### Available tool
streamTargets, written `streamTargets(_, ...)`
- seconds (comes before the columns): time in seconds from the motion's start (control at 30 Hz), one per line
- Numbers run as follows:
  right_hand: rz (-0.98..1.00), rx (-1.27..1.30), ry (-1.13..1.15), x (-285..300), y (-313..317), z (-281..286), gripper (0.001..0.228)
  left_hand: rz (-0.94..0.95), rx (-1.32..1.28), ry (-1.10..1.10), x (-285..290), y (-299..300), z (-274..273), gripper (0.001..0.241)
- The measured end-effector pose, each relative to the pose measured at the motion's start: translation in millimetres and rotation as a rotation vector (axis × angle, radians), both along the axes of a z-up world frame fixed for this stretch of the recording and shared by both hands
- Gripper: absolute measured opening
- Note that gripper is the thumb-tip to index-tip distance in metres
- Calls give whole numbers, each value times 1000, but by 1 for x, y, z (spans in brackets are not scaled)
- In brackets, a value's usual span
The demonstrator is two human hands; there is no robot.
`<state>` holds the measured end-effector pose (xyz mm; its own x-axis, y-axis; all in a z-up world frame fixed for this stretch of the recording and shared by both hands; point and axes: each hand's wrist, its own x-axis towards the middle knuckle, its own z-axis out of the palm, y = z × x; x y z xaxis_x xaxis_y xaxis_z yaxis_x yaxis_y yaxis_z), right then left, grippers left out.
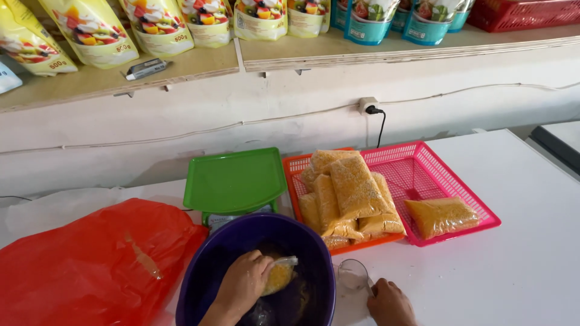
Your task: Packaging yellow food granules into small plastic bags using a scoop and a sealing tool.
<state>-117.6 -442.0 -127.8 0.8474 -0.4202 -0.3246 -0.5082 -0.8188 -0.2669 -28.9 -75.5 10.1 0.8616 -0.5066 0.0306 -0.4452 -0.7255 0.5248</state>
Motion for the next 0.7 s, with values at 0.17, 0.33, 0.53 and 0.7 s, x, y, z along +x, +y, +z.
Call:
streamTargets(0.17, -440, 585, -107, 19, -31, -10, 36, 34, -53, -73, -2, 1, 2, 19)
streamTargets(0.33, 101, 1081, -925, 22, 31, 71, 25, -8, -192, -160, -12, -4, 12, 14)
streamTargets(0.53, -237, 1659, -825, 58, 116, 149, 46, -126, -60, -395, -16, -11, 35, 6)
streamTargets(0.7, -50, 1423, -968, 62, 151, 164, 50, -83, -90, -342, -21, -16, 40, 8)
